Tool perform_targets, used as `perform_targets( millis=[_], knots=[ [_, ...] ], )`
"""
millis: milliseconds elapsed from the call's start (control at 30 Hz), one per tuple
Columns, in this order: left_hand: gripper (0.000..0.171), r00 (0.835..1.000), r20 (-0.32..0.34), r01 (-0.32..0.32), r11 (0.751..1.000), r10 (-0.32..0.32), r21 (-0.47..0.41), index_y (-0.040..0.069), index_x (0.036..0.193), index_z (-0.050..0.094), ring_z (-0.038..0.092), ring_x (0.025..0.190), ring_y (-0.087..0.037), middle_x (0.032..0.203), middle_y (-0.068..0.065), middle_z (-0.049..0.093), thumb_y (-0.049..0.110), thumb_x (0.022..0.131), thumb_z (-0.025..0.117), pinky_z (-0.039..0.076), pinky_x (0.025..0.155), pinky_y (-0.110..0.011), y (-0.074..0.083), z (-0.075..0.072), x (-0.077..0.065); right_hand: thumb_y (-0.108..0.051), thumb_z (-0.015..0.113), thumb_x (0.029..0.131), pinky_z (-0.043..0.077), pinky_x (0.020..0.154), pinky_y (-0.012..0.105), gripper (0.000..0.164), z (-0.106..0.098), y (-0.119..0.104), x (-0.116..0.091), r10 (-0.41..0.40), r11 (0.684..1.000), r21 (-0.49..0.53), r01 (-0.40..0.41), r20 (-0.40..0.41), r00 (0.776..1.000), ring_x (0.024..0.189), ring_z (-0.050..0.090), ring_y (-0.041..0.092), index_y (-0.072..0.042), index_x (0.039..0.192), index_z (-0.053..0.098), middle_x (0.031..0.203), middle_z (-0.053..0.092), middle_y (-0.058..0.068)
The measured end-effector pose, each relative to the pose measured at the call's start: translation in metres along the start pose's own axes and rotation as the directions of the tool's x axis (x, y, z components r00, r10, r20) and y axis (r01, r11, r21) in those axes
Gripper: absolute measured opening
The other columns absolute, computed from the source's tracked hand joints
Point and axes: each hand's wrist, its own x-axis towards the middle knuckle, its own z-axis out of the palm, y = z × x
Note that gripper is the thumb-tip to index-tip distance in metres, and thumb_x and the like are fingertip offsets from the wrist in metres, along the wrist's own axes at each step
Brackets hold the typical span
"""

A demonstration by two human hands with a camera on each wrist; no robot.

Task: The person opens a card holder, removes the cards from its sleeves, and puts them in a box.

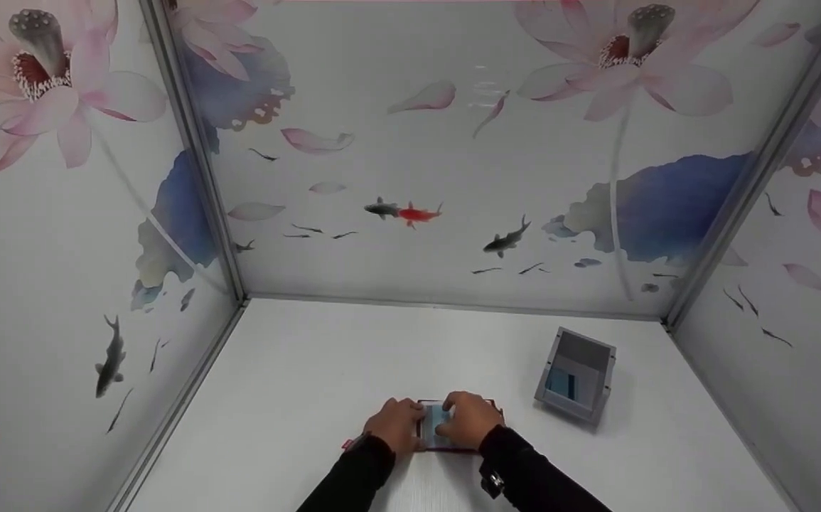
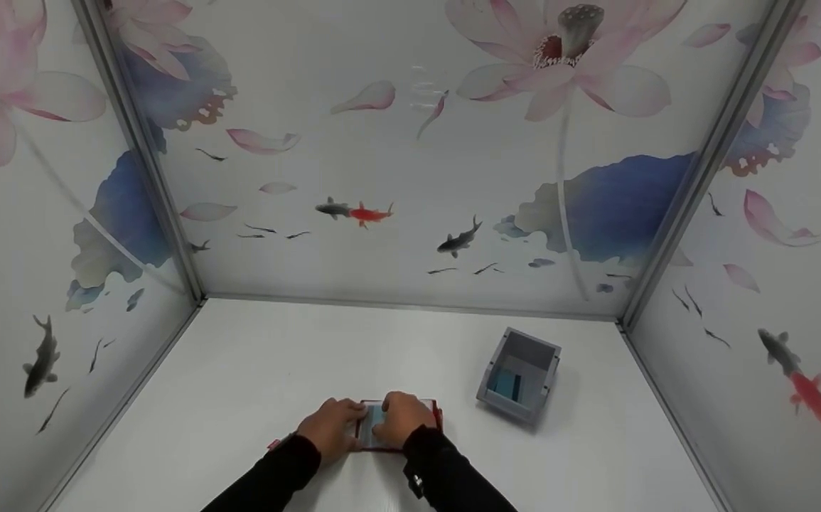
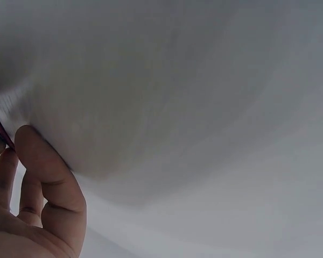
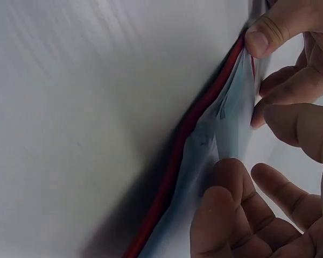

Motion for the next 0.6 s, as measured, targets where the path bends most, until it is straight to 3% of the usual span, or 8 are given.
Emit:
perform_targets(
  millis=[167, 367, 600],
  knots=[
    [0.058, 1.000, 0.003, -0.016, 1.000, 0.016, 0.009, 0.019, 0.143, 0.081, 0.068, 0.126, -0.027, 0.146, -0.001, 0.077, 0.030, 0.090, 0.099, 0.066, 0.098, -0.044, -0.0009, -0.0018, -0.0015, -0.034, 0.101, 0.082, 0.064, 0.100, 0.057, 0.057, 0.0062, 0.0007, 0.0022, -0.012, 1.000, -0.028, 0.012, 0.018, 1.000, 0.115, 0.078, 0.033, -0.004, 0.125, 0.080, 0.127, 0.083, 0.016],
    [0.060, 1.000, -0.006, -0.018, 1.000, 0.018, -0.006, 0.017, 0.143, 0.081, 0.068, 0.125, -0.028, 0.143, -0.003, 0.077, 0.029, 0.088, 0.100, 0.066, 0.096, -0.044, -0.0018, -0.0016, -0.0016, -0.039, 0.105, 0.080, 0.061, 0.105, 0.061, 0.083, 0.0105, 0.0027, 0.0005, -0.010, 1.000, -0.003, 0.010, 0.030, 1.000, 0.122, 0.075, 0.038, -0.002, 0.147, 0.072, 0.139, 0.079, 0.020],
    [0.059, 1.000, 0.011, -0.019, 1.000, 0.019, -0.015, 0.018, 0.144, 0.079, 0.069, 0.126, -0.030, 0.144, -0.005, 0.078, 0.030, 0.090, 0.100, 0.066, 0.095, -0.048, -0.0017, -0.0004, -0.0008, -0.038, 0.104, 0.084, 0.058, 0.114, 0.063, 0.089, 0.0086, 0.0021, -0.0037, -0.019, 0.999, -0.025, 0.020, 0.054, 0.998, 0.135, 0.071, 0.044, -0.002, 0.156, 0.065, 0.148, 0.074, 0.024]
  ],
)
